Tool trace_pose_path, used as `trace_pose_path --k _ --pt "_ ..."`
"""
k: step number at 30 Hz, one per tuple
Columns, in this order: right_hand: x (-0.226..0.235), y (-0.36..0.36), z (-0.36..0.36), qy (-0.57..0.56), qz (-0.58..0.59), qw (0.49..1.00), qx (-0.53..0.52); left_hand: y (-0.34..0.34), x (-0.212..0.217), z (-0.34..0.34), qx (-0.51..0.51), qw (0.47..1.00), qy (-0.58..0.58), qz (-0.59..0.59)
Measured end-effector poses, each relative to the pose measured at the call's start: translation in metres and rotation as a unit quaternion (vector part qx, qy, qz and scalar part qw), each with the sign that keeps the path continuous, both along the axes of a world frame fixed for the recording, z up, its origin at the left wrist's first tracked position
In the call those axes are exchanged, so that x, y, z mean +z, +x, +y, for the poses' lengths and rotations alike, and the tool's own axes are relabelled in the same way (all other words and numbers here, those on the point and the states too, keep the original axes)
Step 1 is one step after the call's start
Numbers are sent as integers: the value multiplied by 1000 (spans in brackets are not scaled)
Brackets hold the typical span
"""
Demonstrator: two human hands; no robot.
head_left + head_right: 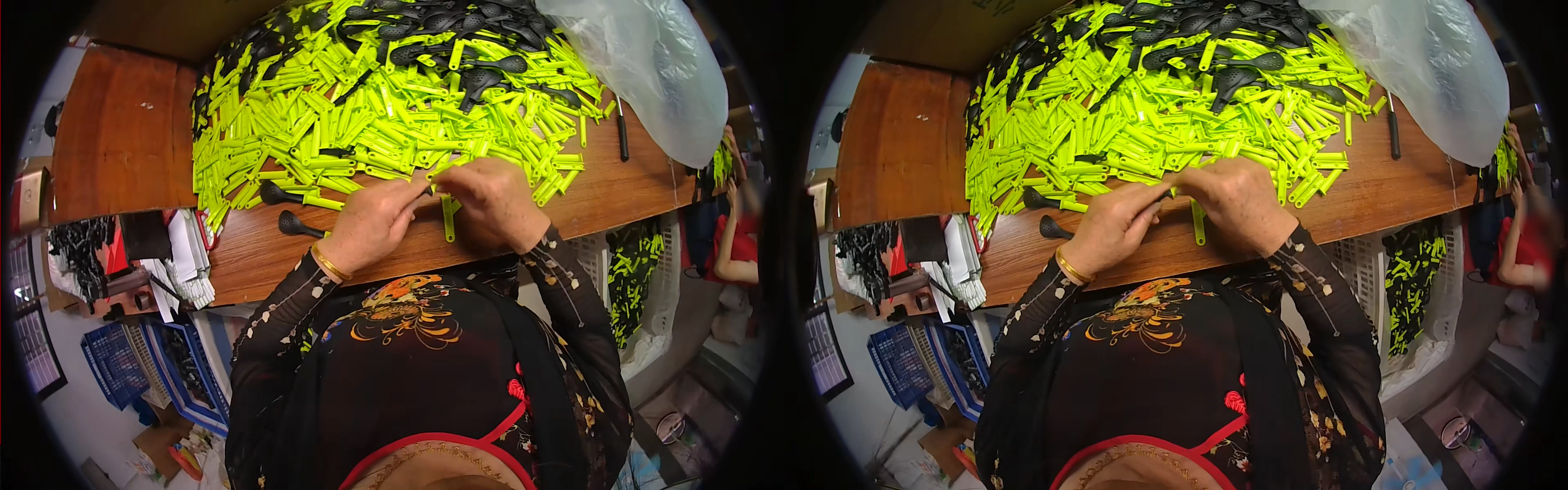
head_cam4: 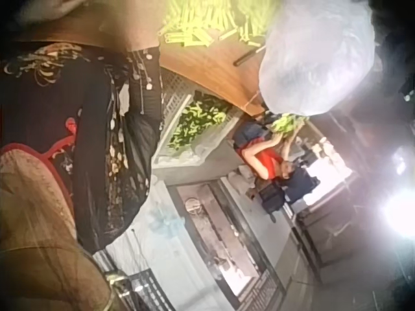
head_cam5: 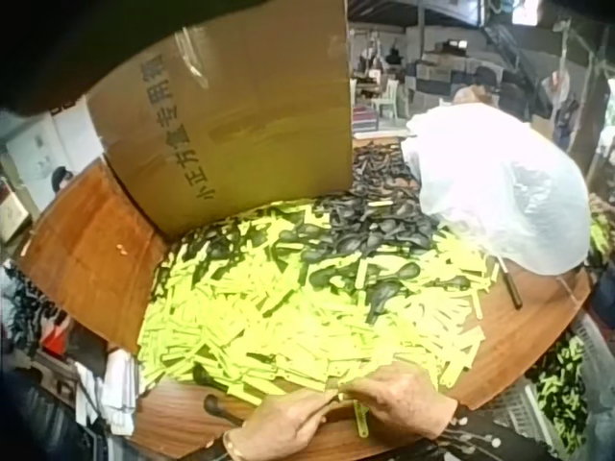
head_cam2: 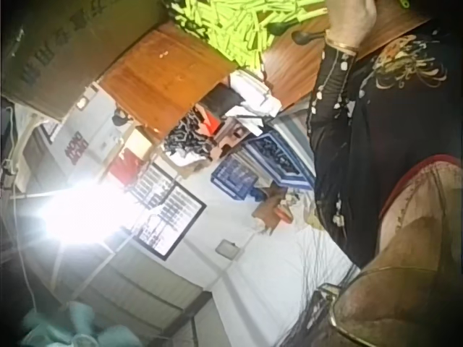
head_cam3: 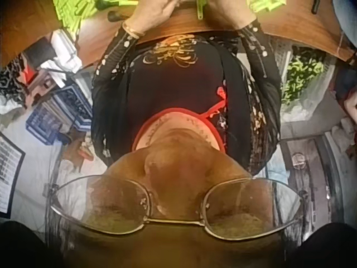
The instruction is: The person is assembling small yellow and black plastic components, using a small hammer to tap parts together.
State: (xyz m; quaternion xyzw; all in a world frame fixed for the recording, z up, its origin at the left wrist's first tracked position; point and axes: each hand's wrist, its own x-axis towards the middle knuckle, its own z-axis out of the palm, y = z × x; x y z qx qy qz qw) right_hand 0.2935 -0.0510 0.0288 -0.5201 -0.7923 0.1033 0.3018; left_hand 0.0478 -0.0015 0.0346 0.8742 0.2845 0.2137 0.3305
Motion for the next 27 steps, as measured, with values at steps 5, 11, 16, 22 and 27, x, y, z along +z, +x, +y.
trace_pose_path --k 5,11,16,22,27 --pt "-24 -16 -12 -24 22 999 18 -22 -11 -14 -29 992 -120 31" --pt "-23 -17 -3 -170 62 977 117 -38 -12 -19 -30 986 -160 32" --pt "0 -13 24 -136 110 972 154 -43 -9 -7 0 999 -27 -44" --pt "-1 -15 45 -158 73 973 153 -50 -15 -13 50 996 -73 -33" --pt "-1 -25 34 -72 82 982 151 -47 -7 -17 108 968 -217 -60"
